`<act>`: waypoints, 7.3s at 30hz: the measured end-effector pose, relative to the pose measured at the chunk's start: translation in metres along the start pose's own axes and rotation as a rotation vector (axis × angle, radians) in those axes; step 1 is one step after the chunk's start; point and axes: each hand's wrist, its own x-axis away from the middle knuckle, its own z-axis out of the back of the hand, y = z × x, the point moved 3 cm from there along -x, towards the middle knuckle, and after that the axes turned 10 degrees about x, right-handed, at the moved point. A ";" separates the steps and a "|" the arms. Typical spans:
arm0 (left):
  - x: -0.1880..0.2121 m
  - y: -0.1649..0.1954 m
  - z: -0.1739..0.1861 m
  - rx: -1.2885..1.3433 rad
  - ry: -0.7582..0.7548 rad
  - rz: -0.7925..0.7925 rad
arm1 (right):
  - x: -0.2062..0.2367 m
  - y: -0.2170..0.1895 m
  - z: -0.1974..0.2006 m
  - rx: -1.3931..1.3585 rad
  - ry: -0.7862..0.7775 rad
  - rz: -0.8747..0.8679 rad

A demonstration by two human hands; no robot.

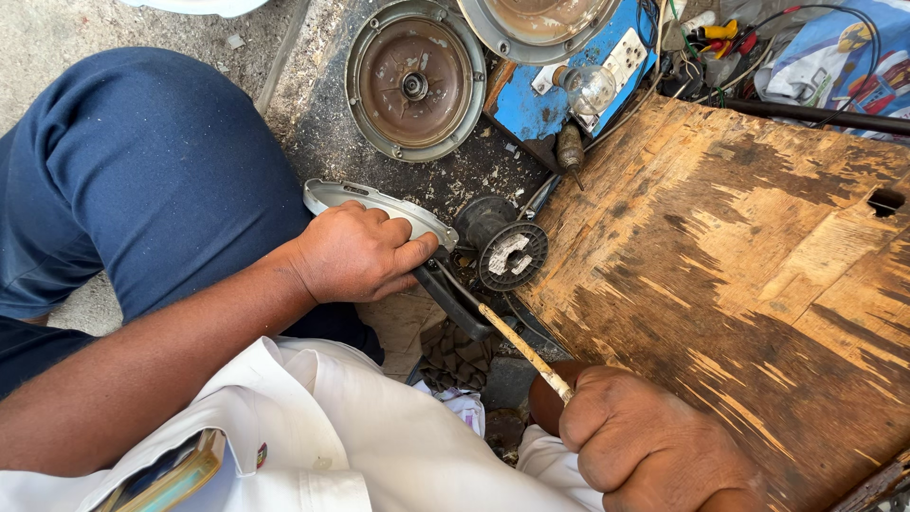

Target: The person sits on the ground holding a round metal speaker cover and works on its inner edge with a long file. They then set the cover aside, pick up a speaker magnet assembly, and use a screwdriver to scrape around its center pole.

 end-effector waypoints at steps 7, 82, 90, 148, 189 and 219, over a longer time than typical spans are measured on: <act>0.000 0.002 0.000 0.000 0.001 0.004 | 0.001 0.006 -0.009 -0.010 0.073 0.236; 0.000 0.000 0.003 0.001 0.015 -0.013 | 0.003 0.012 -0.006 -0.024 0.003 0.244; 0.003 -0.004 0.006 0.031 0.030 -0.011 | -0.029 0.017 -0.009 -0.064 0.187 0.343; 0.000 0.007 0.003 0.027 -0.005 0.033 | -0.022 0.003 -0.011 -0.012 -0.131 0.149; -0.005 0.010 0.003 0.029 -0.010 0.020 | -0.019 -0.002 -0.011 0.056 -0.074 0.152; -0.003 0.009 0.002 0.024 -0.020 0.026 | -0.012 -0.001 -0.016 0.104 0.053 0.210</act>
